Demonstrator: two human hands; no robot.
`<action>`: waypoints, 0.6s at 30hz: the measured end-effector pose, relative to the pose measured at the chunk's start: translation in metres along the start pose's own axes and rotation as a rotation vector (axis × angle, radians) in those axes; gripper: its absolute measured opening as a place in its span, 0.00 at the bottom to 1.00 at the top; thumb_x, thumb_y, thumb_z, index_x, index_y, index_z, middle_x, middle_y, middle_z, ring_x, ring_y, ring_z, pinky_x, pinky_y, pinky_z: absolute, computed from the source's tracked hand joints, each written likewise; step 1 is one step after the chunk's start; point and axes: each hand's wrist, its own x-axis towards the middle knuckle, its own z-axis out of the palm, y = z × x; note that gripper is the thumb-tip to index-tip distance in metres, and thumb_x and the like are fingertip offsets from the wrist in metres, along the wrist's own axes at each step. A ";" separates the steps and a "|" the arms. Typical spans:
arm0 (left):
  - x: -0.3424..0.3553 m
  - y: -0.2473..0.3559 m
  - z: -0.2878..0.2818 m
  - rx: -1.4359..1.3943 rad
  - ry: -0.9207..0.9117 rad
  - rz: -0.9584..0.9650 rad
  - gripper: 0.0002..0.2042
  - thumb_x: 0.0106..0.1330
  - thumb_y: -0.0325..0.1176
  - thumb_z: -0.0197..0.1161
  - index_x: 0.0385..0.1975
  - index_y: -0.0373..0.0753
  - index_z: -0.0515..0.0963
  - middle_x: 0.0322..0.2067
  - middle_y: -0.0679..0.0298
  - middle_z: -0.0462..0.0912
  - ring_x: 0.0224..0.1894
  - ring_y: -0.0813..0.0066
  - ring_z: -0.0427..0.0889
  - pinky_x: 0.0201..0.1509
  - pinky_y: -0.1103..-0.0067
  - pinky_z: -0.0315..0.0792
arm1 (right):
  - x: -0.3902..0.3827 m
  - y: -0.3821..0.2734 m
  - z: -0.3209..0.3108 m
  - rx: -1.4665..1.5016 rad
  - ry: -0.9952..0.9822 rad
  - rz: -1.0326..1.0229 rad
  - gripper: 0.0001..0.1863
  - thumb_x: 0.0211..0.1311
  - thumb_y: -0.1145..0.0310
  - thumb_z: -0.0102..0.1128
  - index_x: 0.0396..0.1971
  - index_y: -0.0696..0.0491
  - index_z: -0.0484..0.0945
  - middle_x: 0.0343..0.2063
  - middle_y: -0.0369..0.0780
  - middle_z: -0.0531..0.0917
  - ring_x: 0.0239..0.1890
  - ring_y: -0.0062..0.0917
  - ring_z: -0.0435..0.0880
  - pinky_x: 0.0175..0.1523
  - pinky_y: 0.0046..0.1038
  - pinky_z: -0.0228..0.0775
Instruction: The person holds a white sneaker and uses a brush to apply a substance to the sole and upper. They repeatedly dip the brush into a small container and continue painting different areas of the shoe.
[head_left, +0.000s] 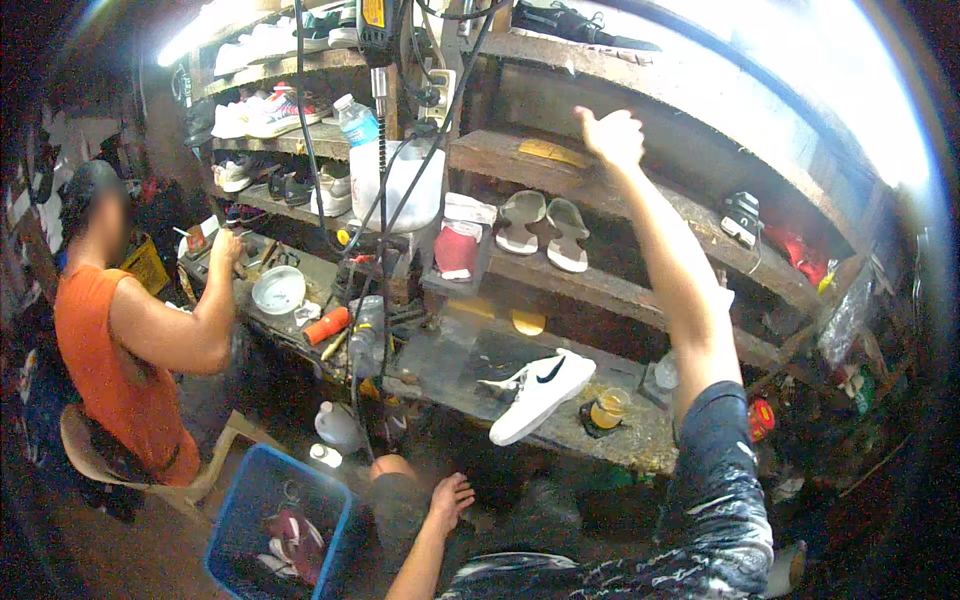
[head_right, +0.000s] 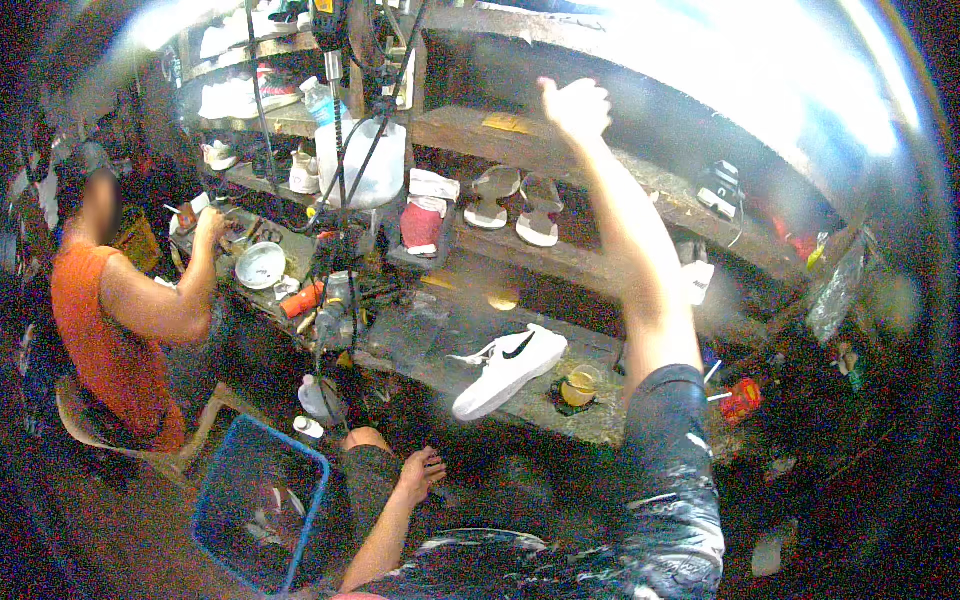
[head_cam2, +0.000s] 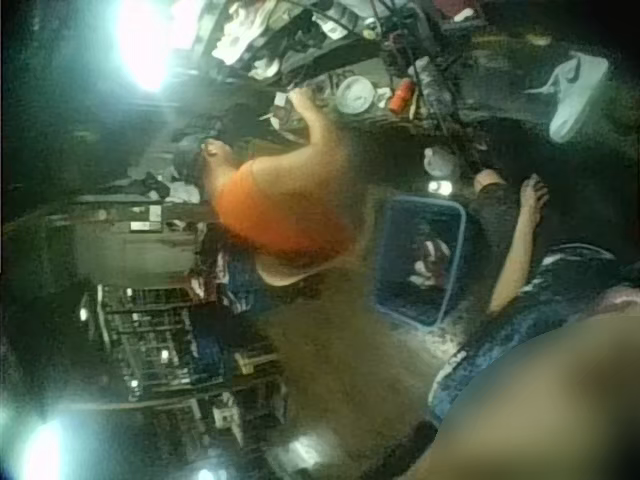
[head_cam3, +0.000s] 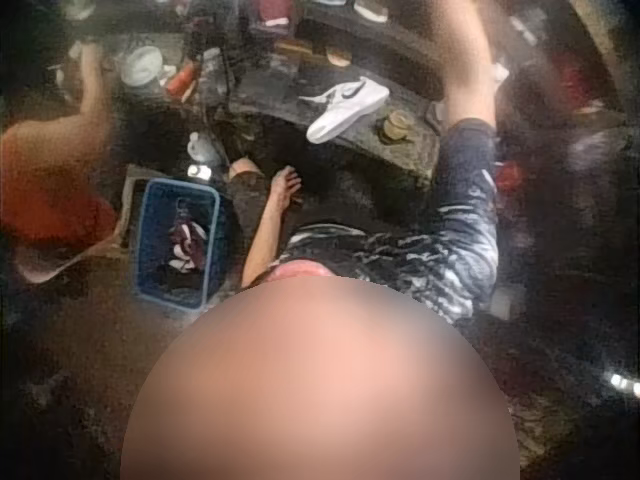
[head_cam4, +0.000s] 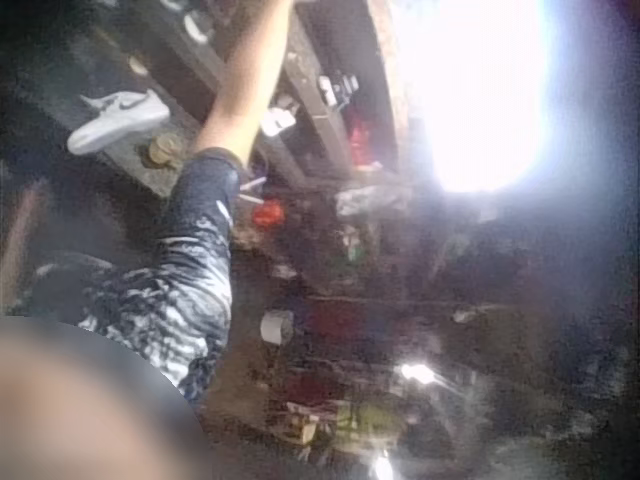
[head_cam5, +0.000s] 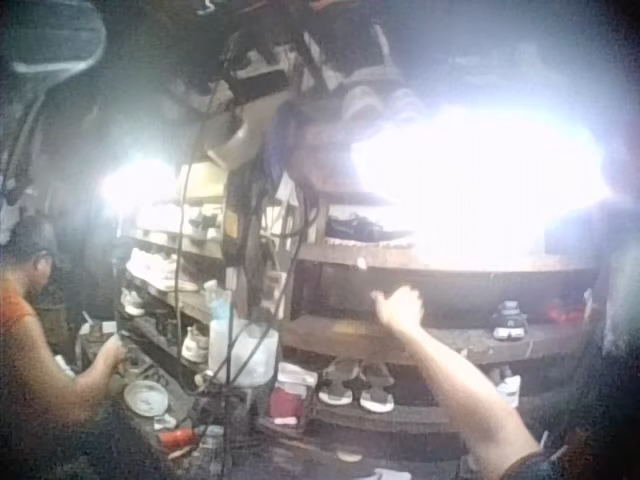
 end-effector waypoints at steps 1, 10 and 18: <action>-0.001 -0.001 -0.002 -0.004 -0.011 0.012 0.26 0.75 0.48 0.60 0.62 0.33 0.71 0.56 0.52 0.79 0.53 0.59 0.81 0.59 0.63 0.78 | -0.009 0.001 -0.014 -0.083 0.100 -0.044 0.49 0.67 0.36 0.63 0.68 0.67 0.66 0.65 0.59 0.73 0.67 0.52 0.74 0.64 0.50 0.75; 0.023 -0.008 -0.007 -0.039 -0.143 -0.107 0.39 0.75 0.69 0.47 0.62 0.34 0.76 0.53 0.52 0.85 0.52 0.60 0.85 0.57 0.65 0.79 | -0.352 0.126 -0.066 0.701 -0.029 -1.049 0.14 0.64 0.65 0.67 0.48 0.52 0.83 0.51 0.46 0.85 0.52 0.43 0.85 0.60 0.44 0.76; -0.002 0.011 -0.010 -0.683 -0.754 0.230 0.46 0.73 0.74 0.31 0.79 0.42 0.59 0.79 0.54 0.56 0.80 0.48 0.54 0.82 0.51 0.45 | -0.642 0.161 0.077 0.522 -1.012 -0.606 0.36 0.71 0.57 0.56 0.72 0.63 0.63 0.71 0.56 0.68 0.73 0.52 0.65 0.78 0.48 0.53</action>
